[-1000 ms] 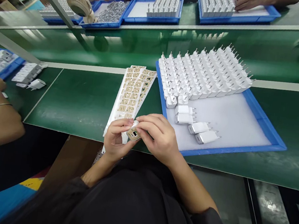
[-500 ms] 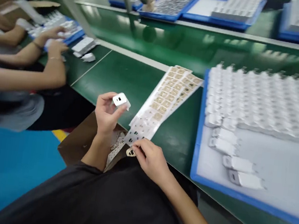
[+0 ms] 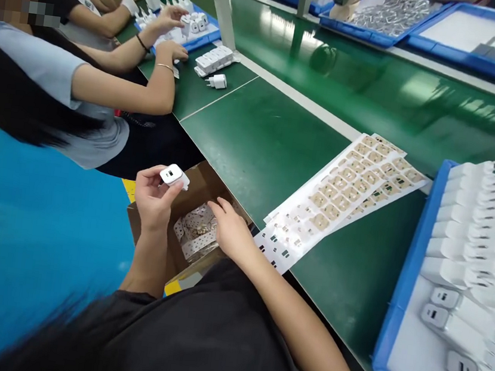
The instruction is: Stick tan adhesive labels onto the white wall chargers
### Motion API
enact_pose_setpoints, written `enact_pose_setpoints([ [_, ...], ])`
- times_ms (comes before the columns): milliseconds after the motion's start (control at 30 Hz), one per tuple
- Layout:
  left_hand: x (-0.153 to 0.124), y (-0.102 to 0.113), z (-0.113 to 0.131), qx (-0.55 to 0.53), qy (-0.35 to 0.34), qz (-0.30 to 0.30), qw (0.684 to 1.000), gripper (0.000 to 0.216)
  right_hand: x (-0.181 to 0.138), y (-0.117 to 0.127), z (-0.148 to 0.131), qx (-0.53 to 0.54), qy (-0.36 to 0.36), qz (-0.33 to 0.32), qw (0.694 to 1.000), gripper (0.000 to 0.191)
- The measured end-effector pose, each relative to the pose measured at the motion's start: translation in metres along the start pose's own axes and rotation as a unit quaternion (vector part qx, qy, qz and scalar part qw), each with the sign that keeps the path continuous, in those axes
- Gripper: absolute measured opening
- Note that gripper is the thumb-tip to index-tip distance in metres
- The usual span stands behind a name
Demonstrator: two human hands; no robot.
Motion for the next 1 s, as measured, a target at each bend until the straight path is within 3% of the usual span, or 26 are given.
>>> enact_pose_setpoints([
  [133,0.0,-0.024,-0.011,-0.057,0.028,-0.067,0.996,0.048,-0.029,0.02,-0.005,0.011,0.018,0.021,1.0,0.052],
  [367,0.002,-0.073,-0.016,-0.106,0.026,-0.162,0.981,0.041,-0.095,0.082,-0.012,0.045,0.03,0.105,0.993,0.028],
  [467,0.033,-0.105,-0.028,0.033,-0.018,-0.204,0.978,0.038,-0.128,0.099,-0.006,0.038,0.015,0.136,0.99,0.025],
  [567,0.091,-0.154,-0.049,0.255,-0.041,-0.234,0.937,0.036,-0.157,0.111,0.002,0.028,-0.004,0.18,0.983,0.023],
  [733,0.177,-0.228,-0.071,0.329,-0.025,-0.237,0.914,0.036,-0.191,0.115,0.021,0.013,-0.031,0.272,0.962,0.019],
  [867,0.196,-0.249,-0.071,0.347,-0.021,-0.249,0.904,0.029,-0.206,0.109,0.035,0.038,-0.078,0.323,0.942,0.019],
  [1000,0.188,-0.259,-0.059,0.335,-0.059,-0.262,0.903,0.041,-0.207,0.106,0.041,0.074,-0.094,0.335,0.934,0.02],
])
Point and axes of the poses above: each hand's wrist, its own x-axis towards the middle knuckle, its own y-axis out of the back of the hand, z = x × y, the point moved 5 cm from there along x, towards the middle knuckle, and after that the axes turned 4 degrees about z, right-handed, at the moved point
